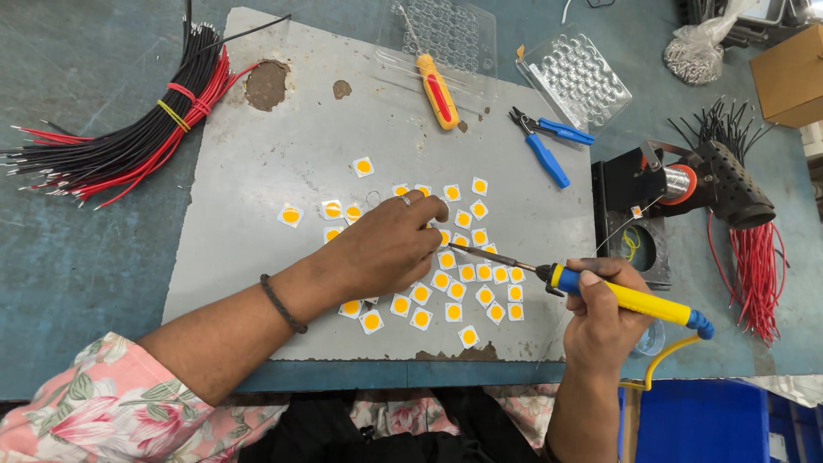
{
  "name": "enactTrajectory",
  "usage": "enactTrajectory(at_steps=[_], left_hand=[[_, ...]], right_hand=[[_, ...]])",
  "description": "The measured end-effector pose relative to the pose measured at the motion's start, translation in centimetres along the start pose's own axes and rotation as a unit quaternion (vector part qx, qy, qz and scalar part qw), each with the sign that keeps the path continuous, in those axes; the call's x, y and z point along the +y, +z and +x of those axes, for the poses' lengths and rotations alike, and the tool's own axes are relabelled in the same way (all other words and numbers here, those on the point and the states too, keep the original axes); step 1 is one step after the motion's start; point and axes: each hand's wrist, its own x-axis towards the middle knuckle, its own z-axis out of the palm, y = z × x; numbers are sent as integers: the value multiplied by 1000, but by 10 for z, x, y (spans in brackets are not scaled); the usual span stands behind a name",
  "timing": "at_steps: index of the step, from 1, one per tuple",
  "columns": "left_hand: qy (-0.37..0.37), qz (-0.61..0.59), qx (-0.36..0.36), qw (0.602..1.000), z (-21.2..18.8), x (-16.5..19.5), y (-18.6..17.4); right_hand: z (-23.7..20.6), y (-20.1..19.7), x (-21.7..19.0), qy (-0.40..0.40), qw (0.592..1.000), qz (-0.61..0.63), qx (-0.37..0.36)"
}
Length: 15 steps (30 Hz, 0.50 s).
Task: The person uses a soldering iron and solder wire to attach wires to the terminals of multiple small square LED modules arranged on a work surface. The person repeatedly applies solder to each LED's contact points while holding the components steady with the other hand.
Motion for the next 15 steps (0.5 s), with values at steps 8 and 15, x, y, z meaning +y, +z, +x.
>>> enactTrajectory(at_steps=[8,15], left_hand=[[-16,-4,-5,1000,1,1,0],[-42,-2,24,999,2,-7,-9]], right_hand=[[-1,2,-3,-6,1000,2,2],[8,9,-8,-25,1000,-7,-9]])
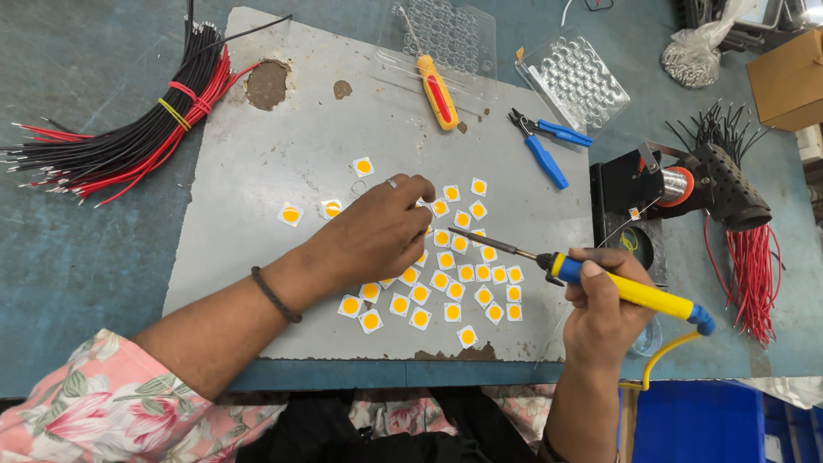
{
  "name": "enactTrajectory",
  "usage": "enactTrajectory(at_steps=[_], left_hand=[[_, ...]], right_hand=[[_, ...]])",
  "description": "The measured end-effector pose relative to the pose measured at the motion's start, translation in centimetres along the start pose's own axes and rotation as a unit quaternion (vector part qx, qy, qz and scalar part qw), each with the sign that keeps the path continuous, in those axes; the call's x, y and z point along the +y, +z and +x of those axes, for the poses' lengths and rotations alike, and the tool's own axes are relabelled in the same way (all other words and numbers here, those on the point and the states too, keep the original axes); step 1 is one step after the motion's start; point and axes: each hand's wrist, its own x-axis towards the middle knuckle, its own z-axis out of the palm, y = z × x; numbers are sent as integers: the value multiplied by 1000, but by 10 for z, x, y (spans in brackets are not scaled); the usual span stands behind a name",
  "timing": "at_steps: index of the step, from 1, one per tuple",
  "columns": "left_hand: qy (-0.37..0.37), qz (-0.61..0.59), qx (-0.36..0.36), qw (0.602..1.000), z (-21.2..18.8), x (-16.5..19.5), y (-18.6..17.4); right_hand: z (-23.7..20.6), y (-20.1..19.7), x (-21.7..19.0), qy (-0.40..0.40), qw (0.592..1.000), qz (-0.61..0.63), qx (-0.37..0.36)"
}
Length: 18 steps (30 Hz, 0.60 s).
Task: The person uses a soldering iron and solder wire to attach wires to the terminals of multiple small square LED modules arranged on a work surface. The person repeatedly applies solder to each LED's contact points while holding the components steady with the other hand.
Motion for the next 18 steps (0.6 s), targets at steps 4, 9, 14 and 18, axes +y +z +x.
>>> enactTrajectory(at_steps=[4,9,14,18], left_hand=[[-5,-3,0,1000,0,1,1],[-2,-8,-3,1000,0,0,3],[-6,-8,-4,1000,-2,-1,4],[-10,1,-11,1000,0,1,3]], right_hand=[[3,6,1,14,1000,-5,-15],[5,10,3,26,999,5,-34],[5,11,5,37,999,-1,-27],[6,11,5,34,999,1,-32]])
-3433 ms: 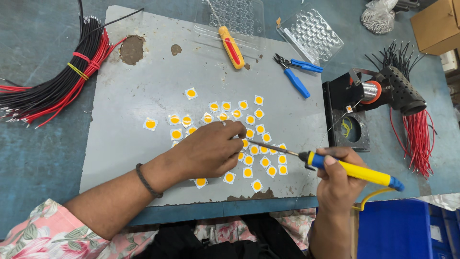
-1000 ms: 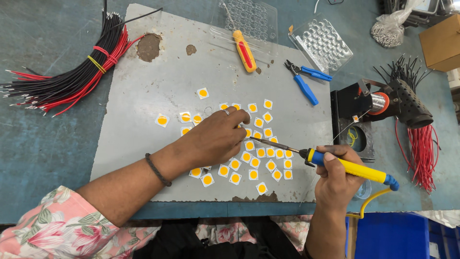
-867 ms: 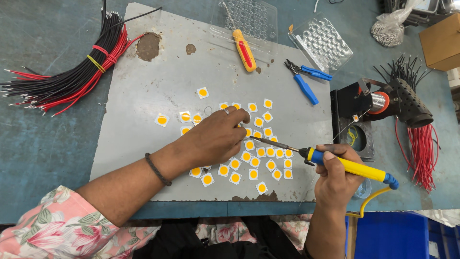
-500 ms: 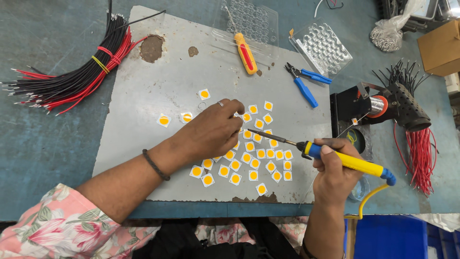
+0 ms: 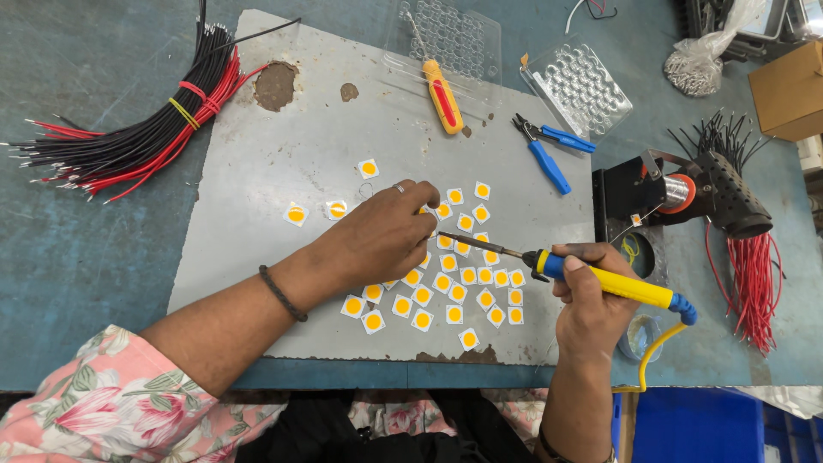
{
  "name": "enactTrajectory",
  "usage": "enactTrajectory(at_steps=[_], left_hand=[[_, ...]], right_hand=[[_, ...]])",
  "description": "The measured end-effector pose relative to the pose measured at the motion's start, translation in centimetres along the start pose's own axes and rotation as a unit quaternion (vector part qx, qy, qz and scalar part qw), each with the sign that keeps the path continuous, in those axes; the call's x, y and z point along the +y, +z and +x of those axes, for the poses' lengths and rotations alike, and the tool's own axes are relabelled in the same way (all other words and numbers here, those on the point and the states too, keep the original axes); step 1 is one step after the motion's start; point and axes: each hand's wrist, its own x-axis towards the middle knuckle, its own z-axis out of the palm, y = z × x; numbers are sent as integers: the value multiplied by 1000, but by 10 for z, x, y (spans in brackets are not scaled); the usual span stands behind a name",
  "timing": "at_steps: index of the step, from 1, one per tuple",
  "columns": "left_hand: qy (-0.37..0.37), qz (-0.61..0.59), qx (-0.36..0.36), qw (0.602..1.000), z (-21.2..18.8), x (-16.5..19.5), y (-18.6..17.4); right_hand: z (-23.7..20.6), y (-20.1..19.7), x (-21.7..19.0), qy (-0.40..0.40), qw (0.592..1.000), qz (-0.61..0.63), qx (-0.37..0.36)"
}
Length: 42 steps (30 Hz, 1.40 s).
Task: The person uses a soldering iron and solder wire to attach wires to the terminals of multiple small square LED modules arranged on a work surface. The person repeatedly applies solder to each LED's contact points while holding the components steady with the other hand.
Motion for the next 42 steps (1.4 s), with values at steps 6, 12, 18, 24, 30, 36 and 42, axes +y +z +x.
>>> enactTrajectory(at_steps=[6,12,18,24,30,36,42], left_hand=[[-49,103,21,993,6,-1,-14],[-117,62,-33,991,7,-5,-25],[-86,0,-52,995,6,-8,-24],[-68,16,-41,997,6,-12,-22],[-61,21,-50,997,7,-14,-20],[-70,22,-68,995,8,-14,-20],[-61,26,-63,996,6,-14,-19]], right_hand=[[4,-2,-2,-31,999,21,-2],[6,2,-2,-17,1000,2,12],[7,10,-2,-14,1000,-18,-1],[13,17,0,-2,1000,-1,-13],[16,21,6,-3,1000,-2,-21],[16,19,7,-5,1000,1,-14],[15,19,7,-10,1000,2,-13]])
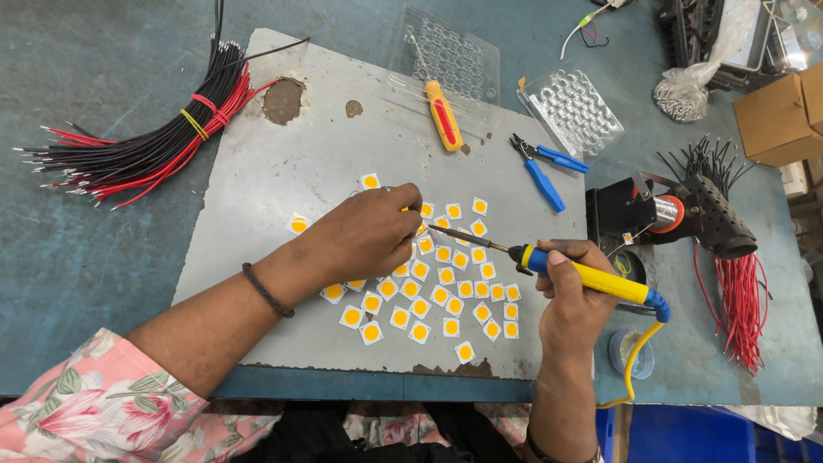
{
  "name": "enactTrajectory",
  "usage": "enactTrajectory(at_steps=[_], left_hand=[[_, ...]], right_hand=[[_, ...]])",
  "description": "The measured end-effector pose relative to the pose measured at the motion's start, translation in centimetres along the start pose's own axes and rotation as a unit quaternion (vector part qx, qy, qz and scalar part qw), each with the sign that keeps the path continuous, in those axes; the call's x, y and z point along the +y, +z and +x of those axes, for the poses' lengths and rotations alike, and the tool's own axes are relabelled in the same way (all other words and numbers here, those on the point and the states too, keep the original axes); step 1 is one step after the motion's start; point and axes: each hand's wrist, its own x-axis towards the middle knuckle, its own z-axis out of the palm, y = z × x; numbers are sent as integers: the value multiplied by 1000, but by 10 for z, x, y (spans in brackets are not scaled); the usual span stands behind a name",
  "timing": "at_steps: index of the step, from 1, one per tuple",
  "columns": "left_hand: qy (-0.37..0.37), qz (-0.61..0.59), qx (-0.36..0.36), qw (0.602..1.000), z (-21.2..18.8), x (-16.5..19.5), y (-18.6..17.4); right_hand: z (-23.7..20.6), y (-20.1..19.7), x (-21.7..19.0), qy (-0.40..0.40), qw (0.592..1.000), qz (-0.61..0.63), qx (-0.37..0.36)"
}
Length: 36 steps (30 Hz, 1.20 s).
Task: The person uses a soldering iron and solder wire to attach wires to the terminals of multiple small square LED modules arranged on a work surface. The person repeatedly applies solder to each LED's contact points while holding the components steady with the other hand.
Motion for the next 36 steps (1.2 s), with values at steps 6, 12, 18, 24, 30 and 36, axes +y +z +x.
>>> enactTrajectory(at_steps=[6,12,18,24,30,36], left_hand=[[-8,2,-15,1000,2,0,2],[-9,4,-15,1000,3,0,3],[50,-22,26,998,-6,1,7],[25,-18,3,1000,-6,1,10],[10,-14,-10,1000,-6,1,8],[7,-8,-11,1000,-4,2,8]], right_hand=[[0,1,-1,-2,1000,-17,-6],[1,0,-1,-6,1000,-9,-3],[-6,-3,-2,-17,999,11,26],[-6,-2,-1,-12,1000,12,14],[-6,0,1,-5,1000,11,5],[-5,-1,0,-6,1000,12,8]])
